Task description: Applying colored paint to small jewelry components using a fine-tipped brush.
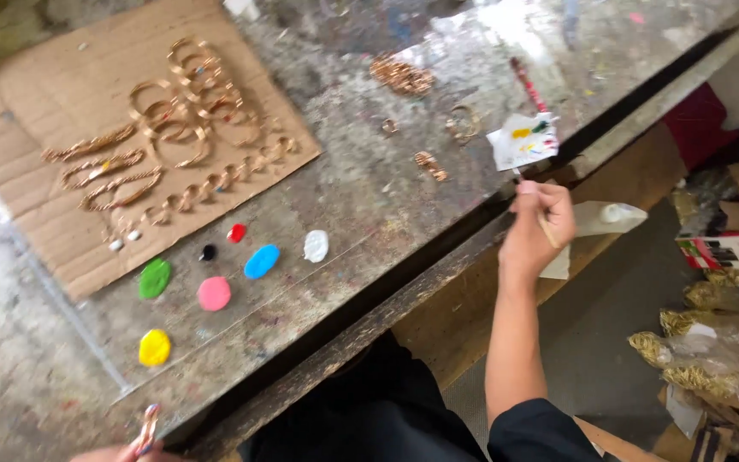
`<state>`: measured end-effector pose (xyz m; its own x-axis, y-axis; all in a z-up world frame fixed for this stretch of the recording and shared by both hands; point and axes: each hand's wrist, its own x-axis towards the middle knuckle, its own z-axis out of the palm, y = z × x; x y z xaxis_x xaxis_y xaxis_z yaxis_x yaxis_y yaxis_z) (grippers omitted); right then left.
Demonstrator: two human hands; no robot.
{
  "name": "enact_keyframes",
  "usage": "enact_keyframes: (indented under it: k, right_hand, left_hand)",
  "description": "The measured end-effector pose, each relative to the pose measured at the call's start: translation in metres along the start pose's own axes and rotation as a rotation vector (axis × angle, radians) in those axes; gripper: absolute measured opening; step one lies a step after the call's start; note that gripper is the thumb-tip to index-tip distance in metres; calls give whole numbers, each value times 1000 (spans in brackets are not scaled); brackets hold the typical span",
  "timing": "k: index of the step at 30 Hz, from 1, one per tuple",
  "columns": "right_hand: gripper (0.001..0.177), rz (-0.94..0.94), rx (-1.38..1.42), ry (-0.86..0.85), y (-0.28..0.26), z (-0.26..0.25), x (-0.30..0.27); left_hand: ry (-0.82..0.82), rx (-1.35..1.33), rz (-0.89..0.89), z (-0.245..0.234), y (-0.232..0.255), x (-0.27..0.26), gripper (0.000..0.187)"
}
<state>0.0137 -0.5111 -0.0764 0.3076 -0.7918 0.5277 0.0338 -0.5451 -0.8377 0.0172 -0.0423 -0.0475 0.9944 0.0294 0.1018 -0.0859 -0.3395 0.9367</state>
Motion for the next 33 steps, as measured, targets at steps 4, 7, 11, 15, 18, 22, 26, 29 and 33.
enact_keyframes:
  k: [4,7,11,15,18,22,26,29,33]
  right_hand:
    - [9,-136,208,-54,-40,21,-27]
    - [15,-28,308,-214,-119,49,-87]
    - [22,-146,158,-749,-213,77,-147]
    - [11,-96,724,-1103,-246,107,-190]
    - [13,-126,713,-1153,-254,121,-205]
    - [9,-159,647,-1137,-260,128,-218]
    - [9,-200,624,-1135,-254,132,-224]
    - [8,-188,638,-1101,-248,132,-227]
    - [9,-282,555,-1129,-249,135,-223]
  left_hand:
    - [103,56,-62,-33,-5,-18,10]
    - [168,5,42,-33,15,-4,10]
    - [288,-127,27,-29,18,3,9]
    - [263,-196,113,-38,13,10,9]
    - [224,-245,115,-44,11,13,9]
    - [181,-209,114,-48,7,14,10]
    - [163,-154,127,-50,0,15,12]
    - [156,-154,134,-49,-4,15,12]
    - [160,-131,146,-48,-8,13,13]
